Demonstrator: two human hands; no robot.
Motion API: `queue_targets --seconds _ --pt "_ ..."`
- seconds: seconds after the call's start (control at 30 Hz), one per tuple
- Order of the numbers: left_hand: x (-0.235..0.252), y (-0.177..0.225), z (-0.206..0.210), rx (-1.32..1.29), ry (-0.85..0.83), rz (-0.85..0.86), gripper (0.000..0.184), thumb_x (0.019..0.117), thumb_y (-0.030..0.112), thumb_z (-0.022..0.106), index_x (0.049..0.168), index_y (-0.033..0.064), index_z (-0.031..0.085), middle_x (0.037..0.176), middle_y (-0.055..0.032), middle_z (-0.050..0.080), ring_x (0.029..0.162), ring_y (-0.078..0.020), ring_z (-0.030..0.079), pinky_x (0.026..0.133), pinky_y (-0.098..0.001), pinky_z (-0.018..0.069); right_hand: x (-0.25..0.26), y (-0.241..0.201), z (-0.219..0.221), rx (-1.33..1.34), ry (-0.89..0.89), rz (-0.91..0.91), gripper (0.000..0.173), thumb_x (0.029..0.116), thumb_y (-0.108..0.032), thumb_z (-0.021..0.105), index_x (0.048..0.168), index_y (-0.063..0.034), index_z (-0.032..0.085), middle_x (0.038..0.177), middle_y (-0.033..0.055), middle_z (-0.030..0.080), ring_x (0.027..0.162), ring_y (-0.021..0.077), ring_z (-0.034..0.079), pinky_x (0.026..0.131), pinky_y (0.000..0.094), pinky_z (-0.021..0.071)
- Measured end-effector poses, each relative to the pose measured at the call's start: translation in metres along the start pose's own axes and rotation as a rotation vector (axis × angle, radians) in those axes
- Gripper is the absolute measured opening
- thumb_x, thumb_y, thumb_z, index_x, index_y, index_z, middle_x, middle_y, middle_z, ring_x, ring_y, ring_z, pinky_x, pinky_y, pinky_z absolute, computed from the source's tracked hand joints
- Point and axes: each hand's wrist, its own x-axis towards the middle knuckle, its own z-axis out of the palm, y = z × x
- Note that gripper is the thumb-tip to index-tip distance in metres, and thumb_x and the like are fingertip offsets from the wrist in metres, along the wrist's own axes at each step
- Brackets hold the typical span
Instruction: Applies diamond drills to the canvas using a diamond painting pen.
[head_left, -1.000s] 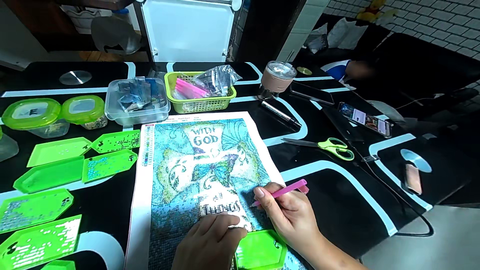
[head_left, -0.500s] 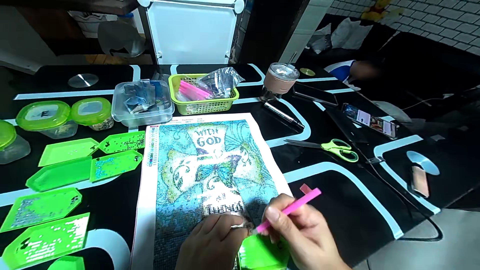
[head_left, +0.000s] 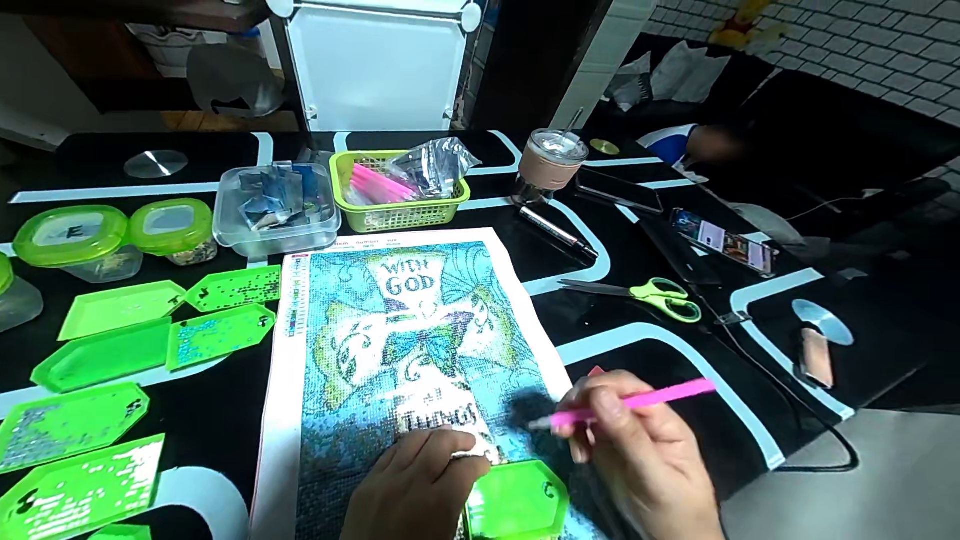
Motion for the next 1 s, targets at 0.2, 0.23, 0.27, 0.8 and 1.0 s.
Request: queue_targets --seconds 0.2,0.23,0.27,0.8,1.0 --pt "0.001 0.001 -0.004 -0.024 -0.036 -0.01 0.04 0.0838 0.034 0.081 0.118 0.0121 0.076 0.128 -0.0088 0.071 0.117 -0.0292 0.066 0.09 -0.045 0.056 -0.024 -0.001 -0.034 -0.467 -0.189 -0.09 0.03 0.11 -0.036 0.048 0.119 -0.0181 0.07 0.11 -0.0015 0.076 0.102 0.0073 0.071 0.092 0.0282 0.0564" --pt "0.001 0.001 -0.004 -0.027 -0.035 -0.012 0.041 0.0838 0.034 0.081 0.118 0.0124 0.076 0.128 -0.0085 0.071 0.117 -0.0287 0.066 0.09 -0.045 0.0562 -0.029 -0.001 -0.037 -0.567 -0.267 -0.108 0.03 0.109 -0.038 0.05 0.115 -0.0167 0.07 0.112 -0.0005 0.076 0.111 0.008 0.068 0.101 0.0316 0.0506" --pt "0.001 0.001 -0.005 -0.028 -0.039 -0.016 0.041 0.0838 0.034 0.082 0.118 0.0127 0.076 0.128 -0.0082 0.071 0.117 -0.0284 0.066 0.089 -0.0449 0.0562 -0.032 -0.003 -0.038 -0.629 -0.339 -0.116 0.03 0.1064 -0.04 0.055 0.112 -0.015 0.07 0.115 0.0014 0.076 0.119 0.0099 0.065 0.107 0.0354 0.0441" --pt "0.008 -0.003 -0.024 -0.304 0.107 -0.1 0.045 0.0988 0.04 0.066 0.129 0.0075 0.07 0.123 -0.0132 0.07 0.113 -0.0246 0.066 0.094 -0.0457 0.0542 -0.048 -0.017 -0.052 -0.818 -0.343 -0.215 0.03 0.0968 -0.043 0.071 0.113 -0.0174 0.067 0.126 0.0008 0.072 0.134 0.0129 0.053 0.115 0.0354 0.0302" --pt "0.008 -0.003 -0.023 -0.284 0.03 -0.125 0.043 0.0997 0.038 0.065 0.129 0.0069 0.07 0.125 -0.0137 0.07 0.114 -0.0275 0.067 0.093 -0.0494 0.0532 -0.049 -0.008 -0.043 -0.756 -0.41 -0.199 0.03 0.0982 -0.043 0.069 0.111 -0.0154 0.07 0.123 0.0033 0.074 0.132 0.0158 0.056 0.115 0.0368 0.0308"
